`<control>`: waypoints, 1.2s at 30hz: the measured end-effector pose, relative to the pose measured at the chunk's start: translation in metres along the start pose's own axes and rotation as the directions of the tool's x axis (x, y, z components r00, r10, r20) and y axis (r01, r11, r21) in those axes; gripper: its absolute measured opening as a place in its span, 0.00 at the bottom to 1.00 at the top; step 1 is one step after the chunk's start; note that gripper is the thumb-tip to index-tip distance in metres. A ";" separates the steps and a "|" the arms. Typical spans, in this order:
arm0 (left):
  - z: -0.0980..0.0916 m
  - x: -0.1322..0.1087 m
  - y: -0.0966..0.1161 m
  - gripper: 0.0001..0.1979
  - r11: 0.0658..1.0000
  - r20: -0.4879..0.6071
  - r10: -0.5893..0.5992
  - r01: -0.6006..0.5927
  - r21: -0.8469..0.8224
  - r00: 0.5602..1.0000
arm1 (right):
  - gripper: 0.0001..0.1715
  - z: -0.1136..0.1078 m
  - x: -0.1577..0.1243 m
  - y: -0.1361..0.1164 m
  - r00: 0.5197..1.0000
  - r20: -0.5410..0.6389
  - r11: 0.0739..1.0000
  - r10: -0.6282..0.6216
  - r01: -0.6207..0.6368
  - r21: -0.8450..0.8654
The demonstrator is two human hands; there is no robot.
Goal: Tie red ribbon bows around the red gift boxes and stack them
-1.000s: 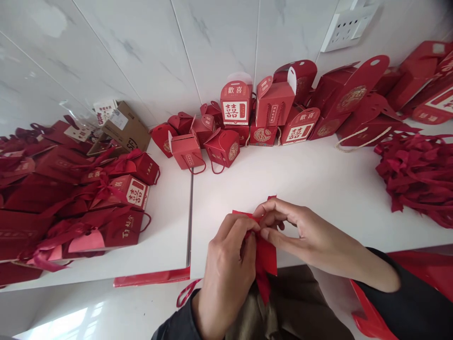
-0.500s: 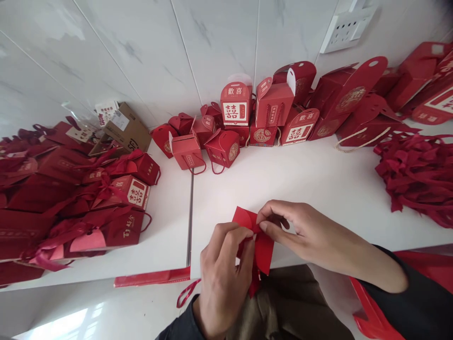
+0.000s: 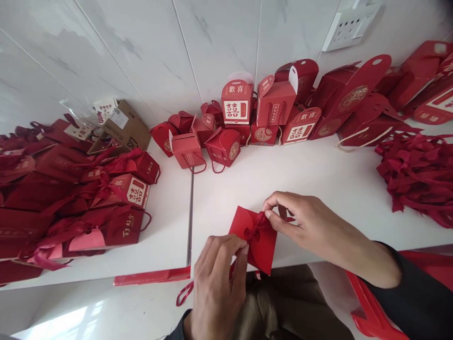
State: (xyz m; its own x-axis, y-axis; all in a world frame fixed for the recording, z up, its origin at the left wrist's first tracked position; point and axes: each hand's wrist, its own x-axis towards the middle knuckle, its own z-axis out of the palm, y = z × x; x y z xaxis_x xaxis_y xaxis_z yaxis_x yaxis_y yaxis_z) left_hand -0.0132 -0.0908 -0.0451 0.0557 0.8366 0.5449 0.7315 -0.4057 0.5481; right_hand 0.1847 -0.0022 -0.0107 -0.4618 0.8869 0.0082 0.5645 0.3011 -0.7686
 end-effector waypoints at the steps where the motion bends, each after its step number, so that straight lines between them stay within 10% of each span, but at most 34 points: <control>1: 0.000 0.001 0.000 0.10 1.000 -0.001 -0.012 0.012 -0.012 1.000 | 0.05 0.000 0.000 -0.002 1.000 0.012 0.998 0.020 -0.021 0.054; 12: -0.001 0.004 0.001 0.11 0.946 0.072 -0.212 0.223 -0.236 0.975 | 0.07 -0.001 0.006 -0.004 0.997 0.052 0.970 0.065 -0.075 0.231; 29: -0.007 -0.005 -0.001 0.13 0.992 0.218 0.001 0.026 -0.122 0.976 | 0.14 0.003 0.014 0.015 0.983 0.090 0.955 0.161 -0.178 0.238; 36: -0.004 -0.006 -0.002 0.16 0.991 0.118 -0.043 0.058 -0.121 0.992 | 0.10 0.000 0.012 0.012 0.993 0.013 0.970 0.115 -0.115 0.215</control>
State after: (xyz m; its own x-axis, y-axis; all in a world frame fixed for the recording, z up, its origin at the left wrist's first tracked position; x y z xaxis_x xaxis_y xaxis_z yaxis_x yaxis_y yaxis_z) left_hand -0.0180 -0.0960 -0.0466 0.1037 0.8910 0.4419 0.6458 -0.3982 0.6514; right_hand 0.1857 0.0124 -0.0193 -0.4028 0.9110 -0.0887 0.4537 0.1145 -0.8838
